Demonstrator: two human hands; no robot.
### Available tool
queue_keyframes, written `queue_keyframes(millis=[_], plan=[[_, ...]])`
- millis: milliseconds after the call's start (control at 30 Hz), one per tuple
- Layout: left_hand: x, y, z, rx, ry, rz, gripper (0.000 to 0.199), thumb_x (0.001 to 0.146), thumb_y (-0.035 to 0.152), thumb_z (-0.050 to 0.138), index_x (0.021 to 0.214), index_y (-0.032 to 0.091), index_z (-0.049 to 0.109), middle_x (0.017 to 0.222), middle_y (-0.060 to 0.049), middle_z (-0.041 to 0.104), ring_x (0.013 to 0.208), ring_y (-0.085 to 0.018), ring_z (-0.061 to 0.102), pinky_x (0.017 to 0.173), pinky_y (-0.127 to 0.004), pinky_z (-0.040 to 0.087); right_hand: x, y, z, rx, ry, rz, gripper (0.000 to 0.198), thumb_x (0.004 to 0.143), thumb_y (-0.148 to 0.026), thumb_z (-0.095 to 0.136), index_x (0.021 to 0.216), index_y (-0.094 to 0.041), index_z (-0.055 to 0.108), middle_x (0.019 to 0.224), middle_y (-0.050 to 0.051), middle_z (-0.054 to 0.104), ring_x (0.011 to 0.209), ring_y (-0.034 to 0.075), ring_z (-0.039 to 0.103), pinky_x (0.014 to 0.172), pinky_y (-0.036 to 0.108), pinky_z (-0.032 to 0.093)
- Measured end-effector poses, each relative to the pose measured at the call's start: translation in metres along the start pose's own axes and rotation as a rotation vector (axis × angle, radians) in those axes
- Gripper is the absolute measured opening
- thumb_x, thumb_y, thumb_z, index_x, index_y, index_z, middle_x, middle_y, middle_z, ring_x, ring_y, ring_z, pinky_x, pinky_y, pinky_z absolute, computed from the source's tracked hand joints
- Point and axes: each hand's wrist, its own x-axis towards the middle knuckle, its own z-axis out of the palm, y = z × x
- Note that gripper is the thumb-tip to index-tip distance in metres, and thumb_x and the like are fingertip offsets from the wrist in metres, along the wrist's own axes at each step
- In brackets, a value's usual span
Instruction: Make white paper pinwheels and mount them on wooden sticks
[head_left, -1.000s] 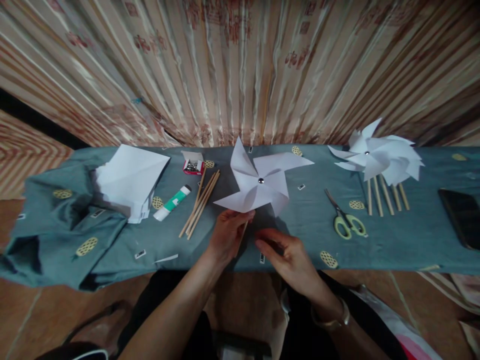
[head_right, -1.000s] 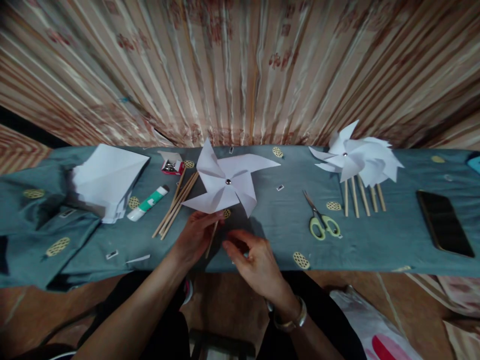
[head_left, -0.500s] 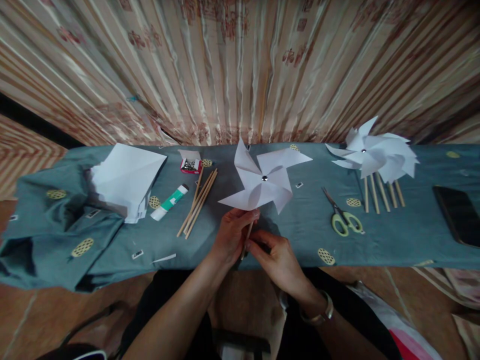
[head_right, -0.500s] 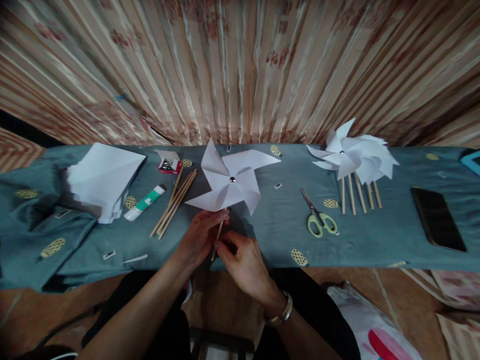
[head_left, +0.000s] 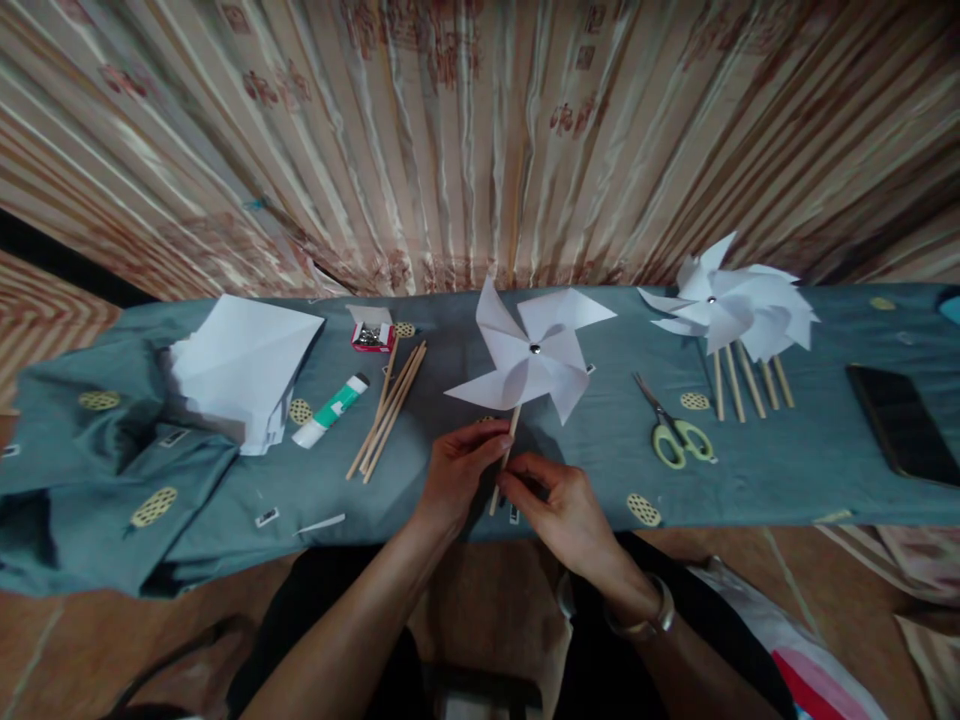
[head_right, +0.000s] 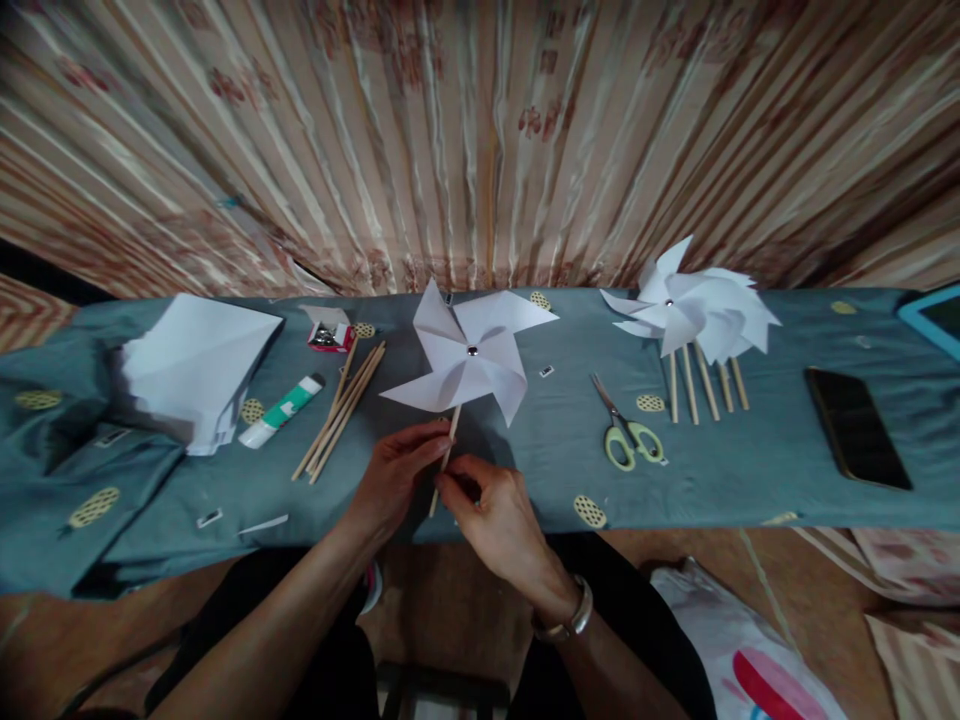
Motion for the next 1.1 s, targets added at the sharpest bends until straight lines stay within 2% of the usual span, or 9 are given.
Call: queue_keyframes(millis=[67, 133, 200, 267, 333, 433, 700, 900, 1100], plan=[[0.000, 0.001, 0.000, 0.003, 0.005, -0.009, 0.021, 0.053, 0.025, 0.087, 0.073, 0.019, 0.081, 0.069, -0.002, 0.073, 0.066, -0.011, 0.059, 0.066, -0.023, 0.046, 0.000, 0.000, -0.006, 0.027, 0.008, -0.021, 0.019, 0.089, -0.033, 0.059, 0.082, -0.020, 0.072, 0.073, 0.000, 0.072, 0.065, 0.015, 0.064, 0.063, 0.027, 0.047], [0.000, 0.003, -0.001, -0.006, 0.026, -0.023, 0.023, 0.051, 0.025, 0.088, 0.072, 0.019, 0.081, 0.070, -0.002, 0.074, 0.066, -0.011, 0.060, 0.067, -0.023, 0.046, 0.002, 0.002, -0.018, 0.110, 0.102, -0.043, 0.022, 0.087, -0.039, 0.064, 0.078, -0.021, 0.073, 0.071, 0.001, 0.072, 0.064, 0.015, 0.063, 0.061, 0.027, 0.047], [0.000, 0.004, 0.000, -0.020, 0.039, -0.036, 0.025, 0.049, 0.025, 0.089, 0.071, 0.019, 0.080, 0.072, -0.002, 0.074, 0.069, -0.011, 0.061, 0.070, -0.023, 0.046, 0.007, 0.008, -0.034, 0.241, 0.295, -0.044, 0.029, 0.084, -0.046, 0.067, 0.071, -0.021, 0.072, 0.064, 0.001, 0.070, 0.059, 0.015, 0.060, 0.058, 0.027, 0.047], [-0.001, 0.005, 0.000, -0.023, 0.028, -0.046, 0.025, 0.048, 0.025, 0.089, 0.070, 0.019, 0.080, 0.072, -0.002, 0.075, 0.070, -0.011, 0.061, 0.070, -0.022, 0.046, 0.013, 0.015, -0.050, 0.358, 0.508, -0.024, 0.027, 0.080, -0.049, 0.072, 0.074, -0.023, 0.074, 0.069, 0.001, 0.072, 0.061, 0.014, 0.059, 0.061, 0.026, 0.048], [-0.001, 0.004, 0.000, -0.010, 0.010, -0.060, 0.024, 0.048, 0.025, 0.089, 0.070, 0.019, 0.080, 0.070, -0.002, 0.074, 0.068, -0.010, 0.060, 0.069, -0.021, 0.045, 0.020, 0.020, -0.060, 0.476, 0.587, -0.002, 0.027, 0.073, -0.050, 0.079, 0.084, -0.025, 0.077, 0.083, 0.002, 0.076, 0.073, 0.015, 0.064, 0.068, 0.027, 0.050], [-0.002, 0.002, 0.000, 0.018, -0.002, -0.070, 0.024, 0.048, 0.026, 0.088, 0.069, 0.018, 0.080, 0.068, -0.002, 0.074, 0.065, -0.010, 0.058, 0.067, -0.022, 0.044, 0.025, 0.023, -0.064, 0.636, 0.515, 0.042, 0.036, 0.066, -0.053, 0.083, 0.092, -0.028, 0.079, 0.095, 0.002, 0.077, 0.083, 0.017, 0.065, 0.070, 0.027, 0.050], [-0.003, 0.000, 0.000, 0.056, -0.001, -0.038, 0.022, 0.049, 0.026, 0.087, 0.068, 0.019, 0.080, 0.069, -0.003, 0.074, 0.067, -0.012, 0.060, 0.070, -0.024, 0.045, 0.025, 0.013, -0.056, 0.737, 0.422, 0.115, 0.036, 0.056, -0.050, 0.090, 0.077, -0.024, 0.078, 0.071, -0.001, 0.071, 0.058, 0.009, 0.053, 0.057, 0.023, 0.044], [-0.003, 0.001, -0.001, 0.066, 0.013, -0.039, 0.022, 0.048, 0.026, 0.087, 0.068, 0.019, 0.080, 0.068, -0.002, 0.074, 0.066, -0.012, 0.060, 0.069, -0.024, 0.045, 0.023, 0.009, -0.054, 0.773, 0.357, 0.118, 0.032, 0.060, -0.048, 0.088, 0.073, -0.021, 0.077, 0.058, -0.003, 0.064, 0.052, 0.009, 0.052, 0.052, 0.021, 0.045], [-0.002, -0.002, 0.001, 0.055, 0.002, -0.028, 0.021, 0.049, 0.026, 0.087, 0.068, 0.020, 0.080, 0.069, -0.002, 0.075, 0.067, -0.011, 0.060, 0.070, -0.023, 0.046, 0.019, 0.005, -0.049, 0.828, 0.321, 0.188, 0.035, 0.057, -0.048, 0.090, 0.073, -0.021, 0.076, 0.058, -0.003, 0.066, 0.052, 0.008, 0.057, 0.052, 0.019, 0.047]])
